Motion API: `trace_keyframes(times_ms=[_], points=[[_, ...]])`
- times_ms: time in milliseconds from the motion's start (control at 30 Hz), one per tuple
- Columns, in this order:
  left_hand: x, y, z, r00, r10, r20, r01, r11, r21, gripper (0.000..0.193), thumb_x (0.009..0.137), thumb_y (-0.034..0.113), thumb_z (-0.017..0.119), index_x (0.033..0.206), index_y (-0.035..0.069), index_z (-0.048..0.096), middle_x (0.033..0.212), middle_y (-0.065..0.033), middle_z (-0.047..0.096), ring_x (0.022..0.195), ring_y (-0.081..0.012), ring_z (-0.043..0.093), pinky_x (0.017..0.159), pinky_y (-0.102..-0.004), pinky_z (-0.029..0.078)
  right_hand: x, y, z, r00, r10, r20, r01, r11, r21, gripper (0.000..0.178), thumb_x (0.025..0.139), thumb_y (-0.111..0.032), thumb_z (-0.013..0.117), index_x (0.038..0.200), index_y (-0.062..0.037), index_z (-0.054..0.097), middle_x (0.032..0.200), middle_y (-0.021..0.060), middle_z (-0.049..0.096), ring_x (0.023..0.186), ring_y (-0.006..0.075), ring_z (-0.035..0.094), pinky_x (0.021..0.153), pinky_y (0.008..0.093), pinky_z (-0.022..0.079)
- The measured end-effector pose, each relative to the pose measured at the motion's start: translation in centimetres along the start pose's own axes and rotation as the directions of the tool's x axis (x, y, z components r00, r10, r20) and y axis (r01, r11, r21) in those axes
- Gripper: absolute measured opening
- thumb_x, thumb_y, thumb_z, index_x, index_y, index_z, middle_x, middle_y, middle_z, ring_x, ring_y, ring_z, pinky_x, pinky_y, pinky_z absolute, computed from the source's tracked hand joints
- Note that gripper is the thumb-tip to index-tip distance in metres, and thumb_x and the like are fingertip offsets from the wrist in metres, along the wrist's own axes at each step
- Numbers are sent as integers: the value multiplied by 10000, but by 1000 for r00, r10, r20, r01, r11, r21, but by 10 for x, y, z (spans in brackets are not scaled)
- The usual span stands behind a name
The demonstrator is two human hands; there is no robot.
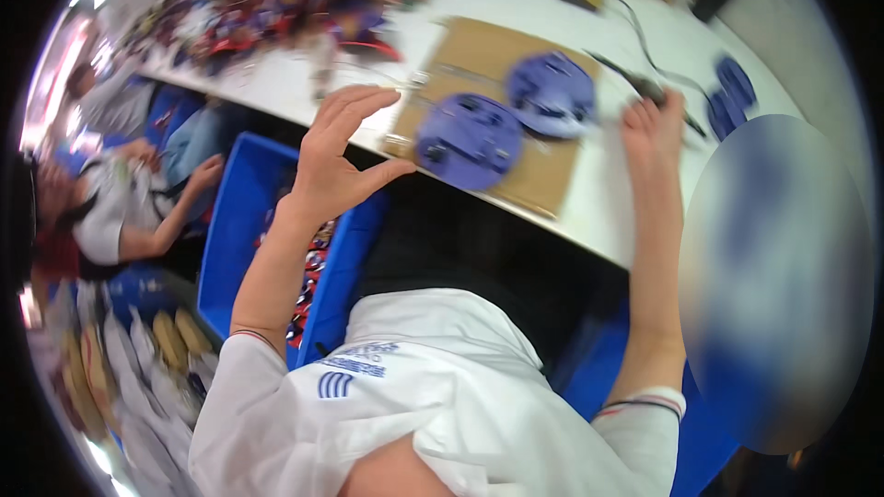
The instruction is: Soldering wires onto small circular electronic components at a production workbench.
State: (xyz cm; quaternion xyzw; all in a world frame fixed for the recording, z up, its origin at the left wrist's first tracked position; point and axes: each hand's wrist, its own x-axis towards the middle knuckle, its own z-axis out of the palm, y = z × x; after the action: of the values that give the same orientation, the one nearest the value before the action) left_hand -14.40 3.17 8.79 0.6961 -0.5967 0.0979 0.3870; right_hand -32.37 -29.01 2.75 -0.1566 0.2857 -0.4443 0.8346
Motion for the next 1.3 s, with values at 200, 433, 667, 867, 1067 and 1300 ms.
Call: trace_keyframes(times_ms=[200,433,667,867,1067,1300], points=[[32,10,62,970,100,220,-96,995,-31,658,568,167,801,1172,86,554,1204,-72,534,1038,-244,507,928,-372,365,-16,-5,1,998,-60,-8,60,998,15,176,846,-122,490,708,-27,434,507,-41,273,428,56,164,353,196,143],[34,8,66,906,71,418,-118,989,88,777,525,286,821,1214,101,513,1194,-78,514,1031,-273,510,938,-380,355,-17,-5,0,999,-50,3,50,999,-3,154,847,-119,476,728,-21,473,501,-45,265,424,50,174,356,189,158],[33,1,89,919,-392,-36,364,812,456,817,506,352,826,1209,87,506,1119,-135,514,1000,-278,515,894,-382,395,-16,2,2,999,-45,12,45,999,-29,170,850,-116,484,734,7,472,496,-52,278,410,41,177,340,182,153],[38,-14,64,901,-431,56,428,902,54,810,513,380,830,1195,78,513,1079,-169,502,958,-294,514,849,-385,422,-22,1,-1,996,-31,87,38,996,-77,151,855,-136,479,760,-23,511,508,-51,270,429,50,181,370,183,174],[25,-48,60,981,-98,165,99,995,4,806,516,412,834,1183,85,522,1069,-165,483,925,-309,512,840,-380,424,-61,50,34,992,-49,121,67,986,-150,158,864,-157,496,788,-20,524,503,-36,291,424,44,192,367,182,174],[23,5,87,963,-261,63,232,927,295,708,556,373,824,1143,87,553,1085,-161,474,879,-282,508,777,-353,413,-43,57,47,969,-229,91,245,934,-260,165,868,-174,496,827,-21,545,532,-14,349,441,52,218,385,196,188]])
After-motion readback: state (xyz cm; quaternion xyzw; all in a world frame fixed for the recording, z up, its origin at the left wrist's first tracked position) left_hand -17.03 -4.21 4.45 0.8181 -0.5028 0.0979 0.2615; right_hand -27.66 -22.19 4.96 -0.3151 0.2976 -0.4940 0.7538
